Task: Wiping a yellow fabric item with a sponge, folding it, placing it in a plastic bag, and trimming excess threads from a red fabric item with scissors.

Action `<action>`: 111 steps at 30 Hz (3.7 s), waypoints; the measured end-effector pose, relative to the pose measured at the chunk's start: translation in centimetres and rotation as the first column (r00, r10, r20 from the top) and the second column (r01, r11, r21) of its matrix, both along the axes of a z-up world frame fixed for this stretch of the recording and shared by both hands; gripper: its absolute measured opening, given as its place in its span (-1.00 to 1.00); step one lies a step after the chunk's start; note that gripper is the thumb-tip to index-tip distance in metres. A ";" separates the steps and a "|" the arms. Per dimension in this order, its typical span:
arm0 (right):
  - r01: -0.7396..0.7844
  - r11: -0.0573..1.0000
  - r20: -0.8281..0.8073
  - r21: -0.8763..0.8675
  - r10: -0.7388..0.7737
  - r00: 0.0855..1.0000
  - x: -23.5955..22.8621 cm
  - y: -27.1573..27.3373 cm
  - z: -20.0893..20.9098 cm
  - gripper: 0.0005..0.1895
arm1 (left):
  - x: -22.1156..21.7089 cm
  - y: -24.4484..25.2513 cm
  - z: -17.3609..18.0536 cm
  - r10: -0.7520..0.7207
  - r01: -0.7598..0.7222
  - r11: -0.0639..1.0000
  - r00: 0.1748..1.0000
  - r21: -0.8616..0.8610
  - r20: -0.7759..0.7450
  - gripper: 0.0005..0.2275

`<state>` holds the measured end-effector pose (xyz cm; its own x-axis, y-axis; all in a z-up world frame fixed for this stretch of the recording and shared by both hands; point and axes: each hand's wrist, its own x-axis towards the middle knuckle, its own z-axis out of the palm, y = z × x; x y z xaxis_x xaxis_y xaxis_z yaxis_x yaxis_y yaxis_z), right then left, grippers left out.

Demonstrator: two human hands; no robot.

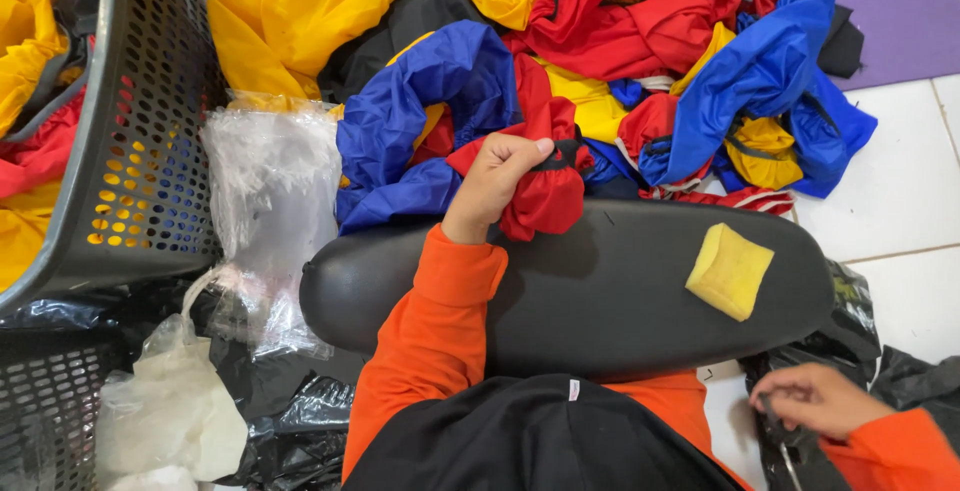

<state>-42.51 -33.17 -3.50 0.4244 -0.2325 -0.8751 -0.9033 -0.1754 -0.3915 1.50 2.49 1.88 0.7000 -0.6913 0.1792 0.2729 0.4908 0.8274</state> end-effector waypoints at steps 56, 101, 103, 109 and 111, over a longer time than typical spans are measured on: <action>0.339 0.841 0.862 -0.421 0.488 -0.140 29.8 17.3 7.0 -0.28 | -0.3 0.8 3.8 0.238 -0.266 0.964 0.852 -0.005 0.465 -0.83; 0.208 0.649 0.672 -0.731 0.738 0.059 29.5 17.1 7.1 -0.48 | -0.5 0.2 5.1 0.166 -0.347 0.910 0.808 0.228 0.565 -0.97; 0.219 0.624 0.649 -0.750 0.758 0.065 29.5 17.1 7.0 -0.47 | -0.5 0.2 5.0 0.167 -0.352 0.906 0.808 0.236 0.565 -1.00; 0.234 0.547 0.573 -0.804 0.817 0.059 29.3 16.8 6.6 -0.51 | -0.4 0.1 5.0 0.185 -0.393 0.886 0.786 0.245 0.590 -0.94; 0.235 0.545 0.572 -0.805 0.818 0.059 29.3 16.8 6.6 -0.49 | -0.5 0.1 4.9 0.191 -0.398 0.884 0.785 0.243 0.590 -0.94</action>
